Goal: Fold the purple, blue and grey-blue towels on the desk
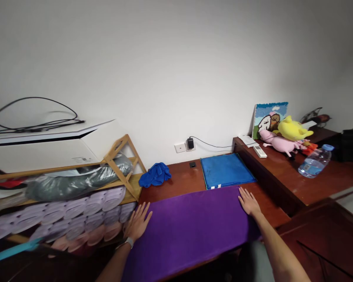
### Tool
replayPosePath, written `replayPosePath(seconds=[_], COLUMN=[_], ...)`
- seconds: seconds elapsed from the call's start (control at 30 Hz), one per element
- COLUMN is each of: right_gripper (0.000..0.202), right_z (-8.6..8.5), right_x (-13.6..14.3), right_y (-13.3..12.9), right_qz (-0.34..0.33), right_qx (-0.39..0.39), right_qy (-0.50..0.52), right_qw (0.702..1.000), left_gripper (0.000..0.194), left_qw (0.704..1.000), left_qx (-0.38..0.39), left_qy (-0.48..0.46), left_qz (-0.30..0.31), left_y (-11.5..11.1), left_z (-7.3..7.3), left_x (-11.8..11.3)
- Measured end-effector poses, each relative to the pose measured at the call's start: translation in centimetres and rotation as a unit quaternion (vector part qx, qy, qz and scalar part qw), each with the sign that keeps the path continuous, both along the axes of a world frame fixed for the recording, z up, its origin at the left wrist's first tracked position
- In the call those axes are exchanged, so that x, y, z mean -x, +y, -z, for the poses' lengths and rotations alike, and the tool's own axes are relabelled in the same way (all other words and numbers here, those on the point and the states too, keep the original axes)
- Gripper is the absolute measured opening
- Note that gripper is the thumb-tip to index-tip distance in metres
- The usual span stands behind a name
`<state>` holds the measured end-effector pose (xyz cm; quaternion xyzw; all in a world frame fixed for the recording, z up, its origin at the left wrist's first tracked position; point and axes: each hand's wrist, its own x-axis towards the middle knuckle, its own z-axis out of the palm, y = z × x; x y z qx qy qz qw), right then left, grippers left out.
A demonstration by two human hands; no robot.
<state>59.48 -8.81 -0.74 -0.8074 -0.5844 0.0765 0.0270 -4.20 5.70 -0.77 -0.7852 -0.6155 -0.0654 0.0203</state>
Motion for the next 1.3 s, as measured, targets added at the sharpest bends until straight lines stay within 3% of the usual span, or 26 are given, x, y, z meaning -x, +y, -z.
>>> replayPosePath(seconds=[0.13,0.23,0.3,0.37,0.47,0.53,0.57,0.6,0.67,0.8,0.9,1.0,1.07,1.13,1.23,1.3], right_gripper=[0.070,0.066,0.064,0.061,0.059,0.059,0.059,0.059,0.060,0.063,0.067,0.067,0.066,0.064,0.060,0.060], right_z=[-0.2,-1.3,-2.0,-2.5,-2.3,-1.6,-1.2,-0.8,-0.3,0.0,-0.2,-0.8,-1.2,-1.3,-0.6,0.1], right_x=[-0.7,1.8,6.2,12.7,22.9,26.7,27.2,26.7,23.1,10.7,3.0,1.3,4.3,10.0,19.8,24.2], right_y=[-0.1,0.6,1.3,1.9,2.2,1.9,1.7,1.4,0.5,-2.3,-4.4,-5.3,-5.4,-5.5,-6.4,-7.2], right_qz=[0.005,-0.001,-0.030,-0.088,-0.202,-0.239,-0.244,-0.239,-0.205,-0.073,0.016,0.034,0.019,-0.027,-0.168,-0.245], right_qx=[0.001,-0.059,-0.144,-0.205,-0.198,-0.178,-0.166,-0.154,-0.131,-0.084,-0.054,-0.062,-0.111,-0.176,-0.226,-0.228], right_qy=[0.009,0.001,0.001,0.025,0.078,0.098,0.101,0.099,0.086,0.038,0.014,0.008,0.002,0.008,0.046,0.060], right_qw=[1.000,0.998,0.989,0.975,0.956,0.950,0.950,0.954,0.966,0.993,0.998,0.997,0.994,0.984,0.958,0.940], left_gripper=[0.064,0.062,0.060,0.059,0.056,0.055,0.055,0.056,0.056,0.059,0.061,0.059,0.057,0.055,0.053,0.054], left_qw=[1.000,0.998,0.994,0.987,0.977,0.973,0.974,0.976,0.983,0.997,0.999,0.999,0.998,0.993,0.978,0.974], left_qx=[0.000,-0.034,-0.075,-0.098,-0.054,-0.016,-0.001,0.009,0.017,0.013,0.010,-0.001,-0.030,-0.057,-0.047,-0.030], left_qy=[0.022,0.025,0.006,-0.023,-0.048,-0.052,-0.051,-0.048,-0.040,-0.014,-0.003,-0.009,-0.027,-0.051,-0.068,-0.065], left_qz=[-0.007,0.038,0.085,0.125,0.201,0.223,0.222,0.214,0.180,0.073,0.043,0.048,0.055,0.092,0.194,0.213], left_y=[-0.2,-0.7,-1.7,-3.4,-6.6,-8.2,-8.7,-9.0,-8.8,-7.2,-6.2,-6.3,-7.7,-10.2,-14.4,-16.3], left_z=[-1.3,-3.1,-4.1,-4.4,-3.7,-2.9,-2.5,-2.1,-1.7,-1.4,-1.5,-2.1,-2.6,-2.7,-2.4,-2.0], left_x=[0.0,-1.4,-4.2,-8.6,-15.7,-18.5,-18.9,-18.5,-15.8,-6.2,-0.5,0.6,-1.6,-5.4,-11.1,-12.6])
